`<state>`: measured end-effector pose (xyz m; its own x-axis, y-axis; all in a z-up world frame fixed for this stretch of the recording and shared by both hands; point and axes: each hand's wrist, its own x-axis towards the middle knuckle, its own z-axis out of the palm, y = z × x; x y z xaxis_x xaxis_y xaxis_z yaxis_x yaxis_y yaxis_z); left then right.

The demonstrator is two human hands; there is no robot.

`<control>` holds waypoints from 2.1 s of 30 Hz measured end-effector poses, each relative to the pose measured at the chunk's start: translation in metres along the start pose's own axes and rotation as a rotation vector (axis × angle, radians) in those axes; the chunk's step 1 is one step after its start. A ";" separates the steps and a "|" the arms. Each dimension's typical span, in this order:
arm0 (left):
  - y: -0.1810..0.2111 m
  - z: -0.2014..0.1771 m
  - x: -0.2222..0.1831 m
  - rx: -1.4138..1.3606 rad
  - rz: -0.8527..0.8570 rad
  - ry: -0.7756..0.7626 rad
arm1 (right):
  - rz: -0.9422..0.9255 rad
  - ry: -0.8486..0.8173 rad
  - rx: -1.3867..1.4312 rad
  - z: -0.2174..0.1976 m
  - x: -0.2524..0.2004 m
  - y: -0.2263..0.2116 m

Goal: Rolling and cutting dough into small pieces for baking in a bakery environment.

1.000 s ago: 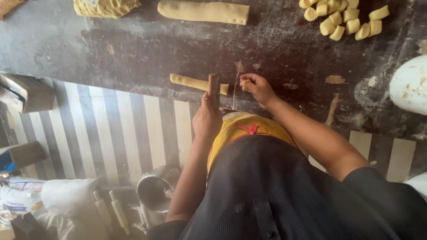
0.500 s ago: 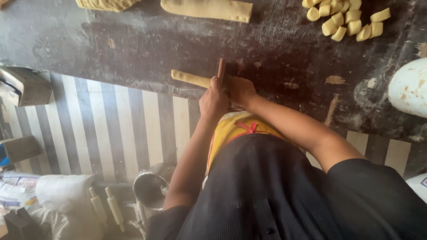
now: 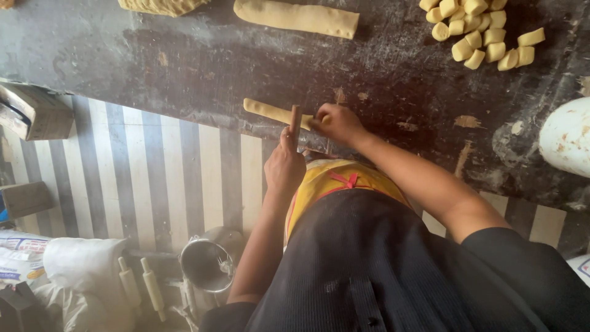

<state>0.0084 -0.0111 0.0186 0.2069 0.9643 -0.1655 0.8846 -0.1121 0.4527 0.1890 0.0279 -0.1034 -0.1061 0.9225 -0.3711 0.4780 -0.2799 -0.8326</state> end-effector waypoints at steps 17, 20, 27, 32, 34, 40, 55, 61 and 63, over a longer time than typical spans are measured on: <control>-0.001 0.014 0.066 -0.110 -0.064 -0.118 | 0.261 -0.041 0.329 -0.001 0.002 0.043; -0.019 0.028 0.062 -0.123 -0.008 -0.107 | 0.470 0.025 0.938 -0.042 -0.019 0.083; -0.062 0.058 0.066 0.027 0.131 -0.123 | 0.046 0.806 1.167 -0.185 -0.064 0.089; -0.076 0.053 0.074 -0.071 0.313 -0.118 | -0.189 1.141 0.936 -0.194 -0.074 0.108; -0.074 0.044 0.064 -0.092 0.306 -0.141 | -0.122 1.211 0.897 -0.166 -0.077 0.096; -0.064 -0.007 0.054 -0.213 0.828 0.108 | 0.014 0.965 0.709 -0.013 -0.056 0.074; -0.096 -0.033 0.053 -0.090 0.697 0.164 | -0.462 0.506 -0.498 0.067 -0.003 -0.018; -0.077 -0.028 0.045 -0.152 0.469 -0.135 | -0.318 0.390 -0.439 0.075 0.006 -0.030; -0.075 -0.023 0.043 -0.133 0.485 -0.088 | -0.330 0.395 -0.468 0.074 0.005 -0.034</control>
<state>-0.0584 0.0443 -0.0020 0.6203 0.7841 0.0207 0.6182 -0.5050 0.6023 0.1079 0.0223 -0.1070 -0.0272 0.9921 0.1223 0.8105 0.0935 -0.5782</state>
